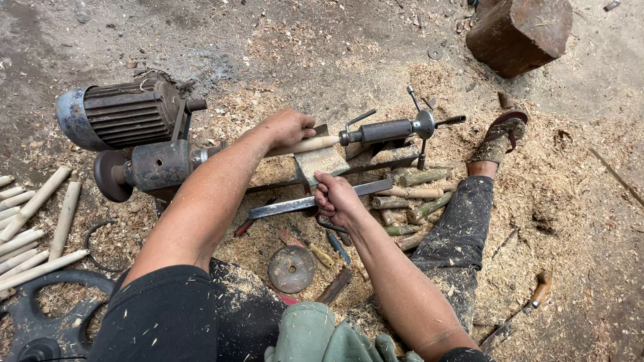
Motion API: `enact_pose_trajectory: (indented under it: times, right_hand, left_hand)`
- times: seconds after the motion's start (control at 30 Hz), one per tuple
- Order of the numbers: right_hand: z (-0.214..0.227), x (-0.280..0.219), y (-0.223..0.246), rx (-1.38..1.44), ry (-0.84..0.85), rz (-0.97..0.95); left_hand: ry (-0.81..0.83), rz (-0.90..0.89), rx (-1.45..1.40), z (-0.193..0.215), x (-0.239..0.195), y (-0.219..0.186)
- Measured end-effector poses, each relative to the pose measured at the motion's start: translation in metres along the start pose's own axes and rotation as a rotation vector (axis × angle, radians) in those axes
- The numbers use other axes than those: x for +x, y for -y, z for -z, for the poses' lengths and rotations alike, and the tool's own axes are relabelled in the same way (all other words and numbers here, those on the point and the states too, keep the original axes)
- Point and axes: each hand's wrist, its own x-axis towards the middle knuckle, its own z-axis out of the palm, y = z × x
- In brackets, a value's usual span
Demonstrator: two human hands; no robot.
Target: The person operates a wood lathe to shape a cylindrical wooden rod. They use a chisel to smooth the surface, sandpaper to finish it, and a caliper to measure dimensions. The person removes the finished piece and mounts a new rod to continue the process.
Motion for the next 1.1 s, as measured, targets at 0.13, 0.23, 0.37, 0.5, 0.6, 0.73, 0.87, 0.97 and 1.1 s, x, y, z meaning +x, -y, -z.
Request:
enact_pose_trajectory:
  times: [0.13, 0.23, 0.37, 0.5, 0.6, 0.73, 0.87, 0.97, 1.1]
  right_hand:
    - [-0.003, -0.001, 0.002, -0.011, -0.011, 0.005]
    - [-0.013, 0.003, -0.007, -0.021, 0.024, 0.005]
    - [-0.039, 0.012, -0.028, -0.008, 0.071, -0.012]
    - [-0.073, 0.017, -0.045, -0.041, 0.102, -0.045]
    - [-0.090, 0.019, -0.050, -0.031, 0.133, -0.064]
    - [-0.087, 0.019, -0.048, -0.055, 0.118, -0.055]
    - [-0.056, 0.014, -0.030, -0.056, 0.044, -0.035]
    - [-0.037, 0.007, -0.021, -0.050, 0.013, -0.002]
    - [-0.017, 0.001, -0.006, -0.045, -0.022, -0.004]
  left_hand:
    - [-0.026, -0.028, 0.013, -0.001, -0.002, 0.002]
    - [0.027, 0.058, 0.013, 0.000, -0.010, 0.015]
    - [0.025, 0.108, 0.000, 0.003, -0.031, 0.046]
    - [0.028, 0.177, 0.034, 0.004, -0.051, 0.077]
    - [0.004, 0.180, 0.026, 0.006, -0.060, 0.094]
    - [-0.093, 0.116, 0.019, 0.007, -0.063, 0.092]
    - [0.014, 0.173, 0.052, 0.007, -0.050, 0.056]
    - [0.005, 0.135, 0.062, 0.006, -0.043, 0.028]
    - [-0.017, 0.096, 0.081, 0.005, -0.031, 0.001]
